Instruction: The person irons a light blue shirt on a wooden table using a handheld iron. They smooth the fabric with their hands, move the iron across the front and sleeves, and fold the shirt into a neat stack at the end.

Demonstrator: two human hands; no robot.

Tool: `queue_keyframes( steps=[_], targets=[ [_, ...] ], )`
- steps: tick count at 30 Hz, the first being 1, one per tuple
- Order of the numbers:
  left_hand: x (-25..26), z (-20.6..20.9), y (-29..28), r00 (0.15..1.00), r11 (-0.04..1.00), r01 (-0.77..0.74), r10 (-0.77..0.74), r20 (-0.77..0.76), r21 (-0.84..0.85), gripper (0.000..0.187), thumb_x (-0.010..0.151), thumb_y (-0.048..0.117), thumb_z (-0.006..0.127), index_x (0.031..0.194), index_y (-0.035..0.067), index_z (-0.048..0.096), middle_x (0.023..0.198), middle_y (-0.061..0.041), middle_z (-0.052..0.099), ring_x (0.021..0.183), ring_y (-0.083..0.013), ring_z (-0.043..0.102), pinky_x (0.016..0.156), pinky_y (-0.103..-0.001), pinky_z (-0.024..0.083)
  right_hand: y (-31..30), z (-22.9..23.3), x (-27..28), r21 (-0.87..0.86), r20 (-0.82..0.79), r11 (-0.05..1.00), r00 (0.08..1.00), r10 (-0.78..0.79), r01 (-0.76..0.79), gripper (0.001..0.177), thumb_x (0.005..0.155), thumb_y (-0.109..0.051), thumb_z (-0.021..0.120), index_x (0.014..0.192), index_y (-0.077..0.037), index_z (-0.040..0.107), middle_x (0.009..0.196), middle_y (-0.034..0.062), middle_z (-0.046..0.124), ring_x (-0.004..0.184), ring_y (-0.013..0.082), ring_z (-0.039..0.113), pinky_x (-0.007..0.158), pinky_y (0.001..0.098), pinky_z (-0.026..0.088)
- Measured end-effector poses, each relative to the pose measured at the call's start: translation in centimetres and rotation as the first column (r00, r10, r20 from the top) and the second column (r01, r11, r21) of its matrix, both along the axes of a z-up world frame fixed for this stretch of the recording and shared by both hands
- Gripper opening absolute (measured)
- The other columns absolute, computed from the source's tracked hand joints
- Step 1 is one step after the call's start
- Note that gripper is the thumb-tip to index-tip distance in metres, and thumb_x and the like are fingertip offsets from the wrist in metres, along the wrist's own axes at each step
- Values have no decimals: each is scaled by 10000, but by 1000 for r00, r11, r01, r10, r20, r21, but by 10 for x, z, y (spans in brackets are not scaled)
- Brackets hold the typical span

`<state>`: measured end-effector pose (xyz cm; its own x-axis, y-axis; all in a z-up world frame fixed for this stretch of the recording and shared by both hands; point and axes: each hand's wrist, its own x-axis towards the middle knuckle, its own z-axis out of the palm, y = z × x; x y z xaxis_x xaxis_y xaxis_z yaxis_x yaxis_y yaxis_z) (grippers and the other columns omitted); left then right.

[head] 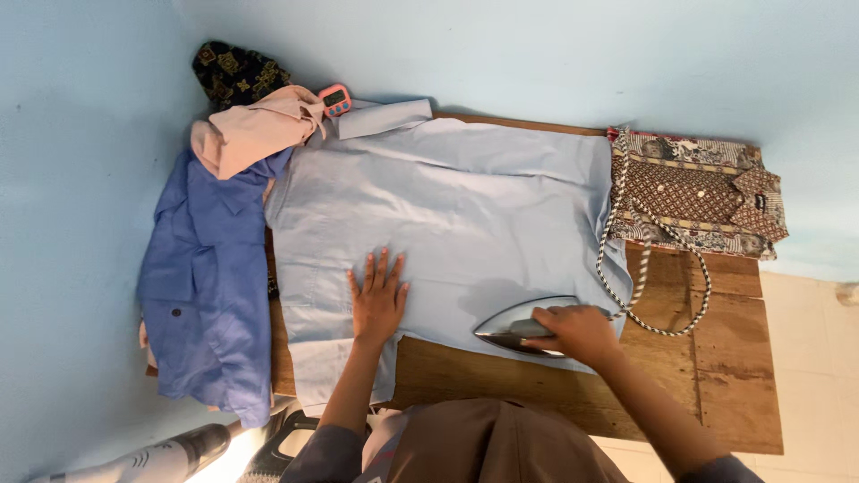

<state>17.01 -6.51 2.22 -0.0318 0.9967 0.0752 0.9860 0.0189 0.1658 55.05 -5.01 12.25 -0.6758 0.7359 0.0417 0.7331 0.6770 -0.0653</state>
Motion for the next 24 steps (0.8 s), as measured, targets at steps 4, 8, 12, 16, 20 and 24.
queue_keyframes(
  steps=[4,8,12,16,20,24],
  targets=[
    [-2,-6,4,1000,1000,8,-8,11,-21,601,1053,493,302,1618,299,245,1702,-17,159,1558,-276,124,1227,-612,30,-1,6,52,-26,20,994,994,-103,103,629,692,-774,660,861,-169,679,658,32,684,505,226,675,467,393,528],
    [-1,-9,3,1000,999,1,-1,3,-40,607,1056,513,271,1625,306,229,1707,-12,141,1562,-277,105,1232,-599,11,4,-10,58,66,63,869,867,-495,491,624,818,-771,623,806,-149,676,601,31,665,464,183,651,432,335,507],
    [-1,-10,4,1000,999,1,-2,-11,-43,604,1053,517,272,1620,317,222,1710,-5,136,1566,-272,98,1232,-596,1,11,-6,62,300,70,632,644,-762,715,677,881,-807,596,839,-139,700,542,62,619,436,202,601,409,335,460],
    [-2,-9,5,1000,1000,8,-9,-16,-29,608,1046,520,273,1616,318,218,1700,-9,137,1556,-272,95,1219,-601,-4,0,3,63,189,-70,837,858,-509,513,660,788,-783,602,721,-133,688,510,66,609,408,228,585,402,377,435],
    [0,-5,3,1000,999,-1,2,11,-45,606,1052,511,279,1625,321,222,1707,1,145,1566,-273,97,1229,-602,2,2,-6,67,153,-3,727,736,-677,669,690,860,-796,598,755,-120,686,533,51,607,421,215,593,421,356,452],
    [0,-2,2,1000,1000,3,-3,25,-31,605,1052,506,294,1623,314,232,1709,-7,152,1566,-273,112,1229,-610,14,10,-13,73,366,-94,543,610,-787,756,725,871,-819,584,748,-108,660,634,67,618,524,237,602,450,373,445]
  ],
)
